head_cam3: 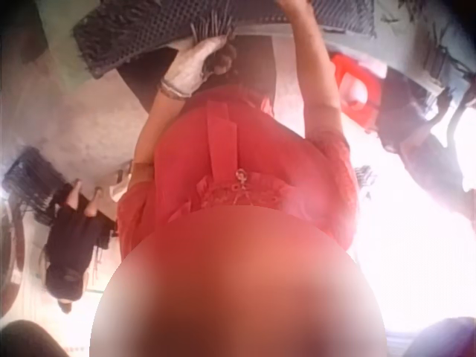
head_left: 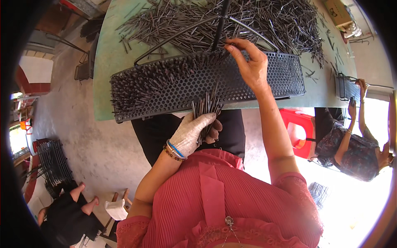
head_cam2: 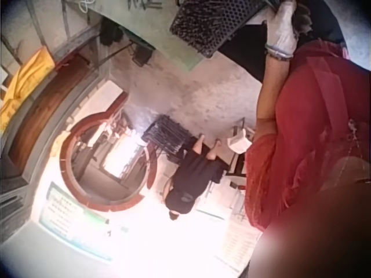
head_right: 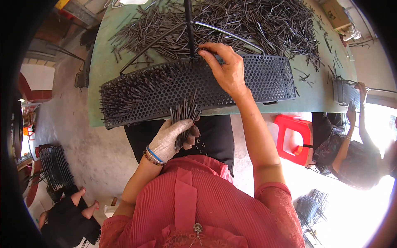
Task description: Insert long metal rods into a perforated base to assemble an industrial brush.
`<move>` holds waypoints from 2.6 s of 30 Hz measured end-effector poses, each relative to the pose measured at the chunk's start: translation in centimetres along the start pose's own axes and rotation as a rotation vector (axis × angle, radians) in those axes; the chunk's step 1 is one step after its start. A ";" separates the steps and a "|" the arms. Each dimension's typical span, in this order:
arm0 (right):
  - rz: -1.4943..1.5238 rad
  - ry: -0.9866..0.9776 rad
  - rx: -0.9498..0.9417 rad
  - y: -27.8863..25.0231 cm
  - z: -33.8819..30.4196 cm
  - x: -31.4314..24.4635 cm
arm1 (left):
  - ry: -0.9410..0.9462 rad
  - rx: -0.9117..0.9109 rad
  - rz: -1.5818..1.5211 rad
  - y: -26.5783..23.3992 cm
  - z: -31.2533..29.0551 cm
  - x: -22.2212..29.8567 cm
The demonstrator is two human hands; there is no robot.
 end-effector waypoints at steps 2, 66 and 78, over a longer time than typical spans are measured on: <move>-0.004 -0.034 0.011 0.1 -0.3 0.0 | -0.008 0.014 0.009 0.0 -0.1 0.0; 0.084 0.413 -0.445 -0.2 -6.9 -5.1 | 0.132 -0.006 -0.126 -0.8 -1.0 0.7; 0.201 0.595 -0.474 1.3 -8.3 -4.7 | 0.225 0.039 -0.086 -0.8 -0.8 0.9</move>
Point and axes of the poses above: each hand's wrist, its own z-axis towards the middle knuckle, its own y-axis out of the palm, x = y × z, the point moved 6 cm from there along z, towards the middle knuckle, and after that the axes turned 10 degrees about x, right-handed, at the moved point
